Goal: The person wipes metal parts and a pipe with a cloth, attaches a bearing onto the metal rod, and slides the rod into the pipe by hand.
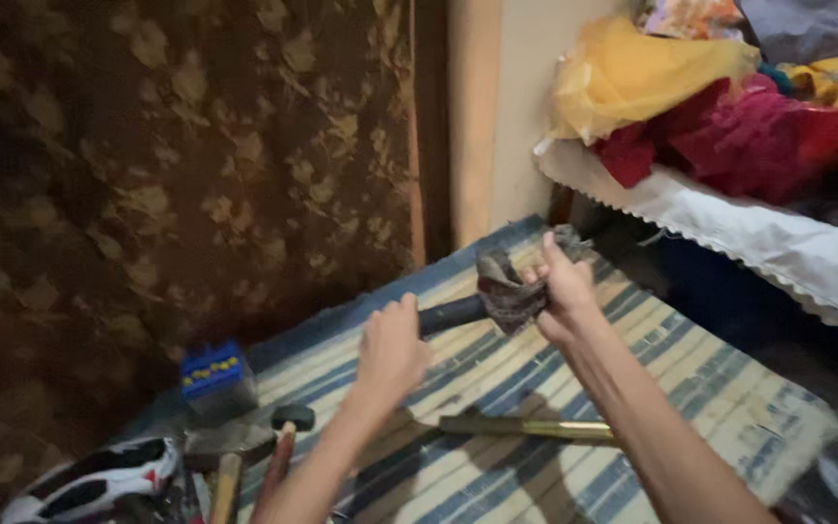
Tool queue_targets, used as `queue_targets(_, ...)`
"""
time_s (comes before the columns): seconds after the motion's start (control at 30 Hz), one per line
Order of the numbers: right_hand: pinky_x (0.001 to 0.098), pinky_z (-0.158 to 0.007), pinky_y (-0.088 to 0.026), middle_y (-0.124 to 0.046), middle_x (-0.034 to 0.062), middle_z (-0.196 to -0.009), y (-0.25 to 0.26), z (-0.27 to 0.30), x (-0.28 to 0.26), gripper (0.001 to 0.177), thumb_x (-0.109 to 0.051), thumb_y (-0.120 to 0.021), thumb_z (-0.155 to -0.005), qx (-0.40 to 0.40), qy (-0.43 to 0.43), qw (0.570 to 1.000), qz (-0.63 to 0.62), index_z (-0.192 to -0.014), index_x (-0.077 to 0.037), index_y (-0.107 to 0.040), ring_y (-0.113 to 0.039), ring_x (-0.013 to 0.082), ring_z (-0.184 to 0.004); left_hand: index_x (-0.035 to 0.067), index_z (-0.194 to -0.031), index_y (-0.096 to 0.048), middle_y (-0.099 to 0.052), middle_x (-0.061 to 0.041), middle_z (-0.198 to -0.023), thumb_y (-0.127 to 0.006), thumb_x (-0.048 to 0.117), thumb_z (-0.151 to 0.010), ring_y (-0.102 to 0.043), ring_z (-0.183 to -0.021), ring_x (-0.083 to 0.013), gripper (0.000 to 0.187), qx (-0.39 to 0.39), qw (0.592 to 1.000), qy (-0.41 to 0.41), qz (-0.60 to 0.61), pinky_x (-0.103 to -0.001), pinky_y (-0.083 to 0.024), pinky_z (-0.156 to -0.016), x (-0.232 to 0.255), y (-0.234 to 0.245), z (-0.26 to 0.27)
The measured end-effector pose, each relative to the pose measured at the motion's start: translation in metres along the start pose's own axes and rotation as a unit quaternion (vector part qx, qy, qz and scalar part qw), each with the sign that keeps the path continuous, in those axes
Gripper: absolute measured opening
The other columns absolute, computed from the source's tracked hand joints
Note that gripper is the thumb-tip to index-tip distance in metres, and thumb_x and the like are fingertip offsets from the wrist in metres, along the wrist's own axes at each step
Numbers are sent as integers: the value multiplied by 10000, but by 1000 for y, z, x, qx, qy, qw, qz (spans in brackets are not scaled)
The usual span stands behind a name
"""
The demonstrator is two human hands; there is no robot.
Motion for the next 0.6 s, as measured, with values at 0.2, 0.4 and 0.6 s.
queue_targets(0.2,199,-432,-391,-400,-55,-533,10,24,23,392,-433,-571,-1088,-192,-206,957,-70,-873,-112,-504,-413,52,-447,40,-850,-629,-686,-191,-834,-695,44,-703,-672,-829,-431,160,-50,998,-34,-6,-540,-538,-734,-1,19,-4)
queue_targets(0.4,213,-396,-305,-340,-99,-537,-14,44,4,381,-482,-488,-1036,-105,-147,977,110,-1079,-115,-584,-325,45,-432,107,-718,-688,-646,-165,-704,-782,253,-776,-658,-724,-387,183,-279,959,-18,42,-481,-518,-681,-12,-2,0)
queue_targets(0.6,265,-515,-408,-328,-65,-585,-29,28,7,371,-472,-506,-1059,-174,-106,979,4,-1110,-105,-522,-384,96,-520,209,-596,-427,-351,94,-511,-733,447,-1013,-277,-396,-52,570,-687,512,240,456,-233,-212,-352,-13,-65,93)
Point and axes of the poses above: each hand's wrist, its own z-axis away from the middle knuckle, its own y-axis out of the back of the hand, x = y × z, the point moved 6 cm from there along -z, towards the middle knuckle
